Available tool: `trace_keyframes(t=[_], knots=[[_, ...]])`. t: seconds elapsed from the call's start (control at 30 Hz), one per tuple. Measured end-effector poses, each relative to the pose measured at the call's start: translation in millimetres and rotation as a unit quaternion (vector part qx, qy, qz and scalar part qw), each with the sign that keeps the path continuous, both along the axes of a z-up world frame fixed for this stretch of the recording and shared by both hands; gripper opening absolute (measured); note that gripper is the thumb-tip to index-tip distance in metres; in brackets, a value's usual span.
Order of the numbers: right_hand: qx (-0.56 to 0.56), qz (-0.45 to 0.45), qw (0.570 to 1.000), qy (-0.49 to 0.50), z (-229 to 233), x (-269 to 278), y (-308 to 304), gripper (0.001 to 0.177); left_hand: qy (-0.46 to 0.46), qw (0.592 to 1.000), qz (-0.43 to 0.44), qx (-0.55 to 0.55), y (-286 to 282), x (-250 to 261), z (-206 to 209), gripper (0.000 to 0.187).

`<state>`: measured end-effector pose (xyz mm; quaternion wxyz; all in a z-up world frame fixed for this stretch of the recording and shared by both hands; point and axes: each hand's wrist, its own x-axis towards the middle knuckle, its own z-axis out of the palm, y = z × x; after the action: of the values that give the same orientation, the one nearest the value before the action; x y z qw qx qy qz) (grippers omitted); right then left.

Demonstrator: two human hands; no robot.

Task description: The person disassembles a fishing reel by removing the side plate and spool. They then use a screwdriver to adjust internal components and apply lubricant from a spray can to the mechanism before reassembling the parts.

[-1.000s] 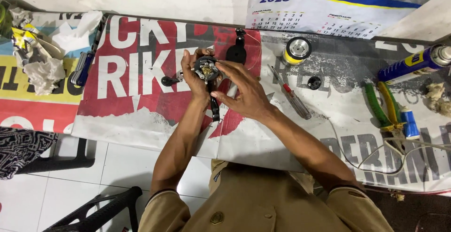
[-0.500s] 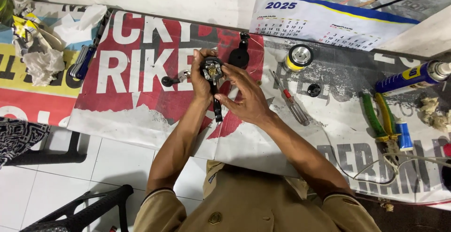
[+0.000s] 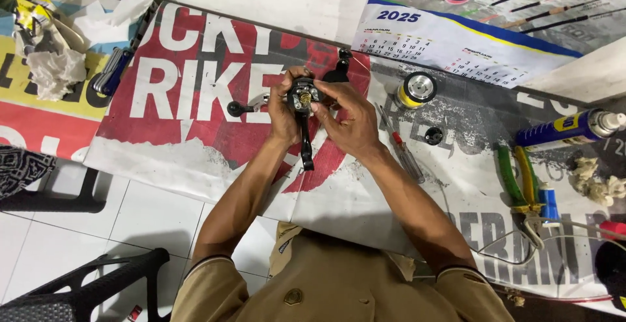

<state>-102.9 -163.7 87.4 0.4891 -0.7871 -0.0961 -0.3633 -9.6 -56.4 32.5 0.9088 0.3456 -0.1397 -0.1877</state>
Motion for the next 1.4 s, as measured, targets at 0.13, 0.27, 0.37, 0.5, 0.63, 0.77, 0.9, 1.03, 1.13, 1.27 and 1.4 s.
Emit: trace_keyframes(t=[0.13, 0.27, 0.37, 0.5, 0.63, 0.77, 0.9, 1.03, 1.13, 1.27, 1.4], knots=[[0.02, 0.023, 1.0, -0.003, 2.8, 1.1, -2.3, 0.032, 0.002, 1.0, -0.009, -0.002, 1.5, 5.5, -6.8, 0.04], [0.029, 0.029, 0.999, 0.018, 0.8, 0.7, -2.1, 0.034, 0.006, 1.0, -0.016, -0.01, 1.1, 5.6, -5.6, 0.042], [0.031, 0.029, 0.999, 0.023, -3.4, 1.1, -3.9, 0.04, 0.009, 1.0, -0.016, -0.014, 0.6, 10.3, -15.2, 0.042], [0.052, 0.033, 0.998, 0.026, -15.0, 1.6, -4.2, 0.05, 0.009, 1.0, -0.012, -0.009, 2.7, 13.7, -14.4, 0.046], [0.07, 0.031, 0.997, 0.023, -15.7, -1.0, -1.4, 0.047, -0.007, 0.999, -0.029, -0.024, 4.4, 21.6, -27.8, 0.05], [0.071, 0.029, 0.997, 0.018, -15.0, -2.7, -1.7, 0.04, -0.042, 0.999, -0.016, -0.019, 4.7, 23.3, -31.7, 0.053], [0.059, 0.031, 0.998, 0.013, -14.9, -4.4, -2.2, 0.034, -0.051, 0.998, -0.018, -0.025, 4.8, 22.1, -31.4, 0.056], [0.052, 0.044, 0.998, 0.009, -7.4, -2.5, -7.6, 0.034, -0.038, 0.999, -0.002, -0.036, 2.8, 26.9, -40.0, 0.054], [-0.003, -0.001, 1.0, -0.014, -9.9, 4.2, -29.5, 0.04, 0.018, 0.996, -0.019, -0.08, 1.1, 35.7, -48.5, 0.053], [-0.059, -0.029, 0.998, 0.012, 7.4, 3.6, -60.3, 0.04, 0.014, 0.997, 0.015, -0.072, 8.8, 32.2, -27.8, 0.053], [-0.27, 0.04, 0.917, 0.29, 24.0, -3.9, -65.1, 0.104, 0.019, 0.997, 0.056, -0.053, 9.8, 27.7, -8.6, 0.051]])
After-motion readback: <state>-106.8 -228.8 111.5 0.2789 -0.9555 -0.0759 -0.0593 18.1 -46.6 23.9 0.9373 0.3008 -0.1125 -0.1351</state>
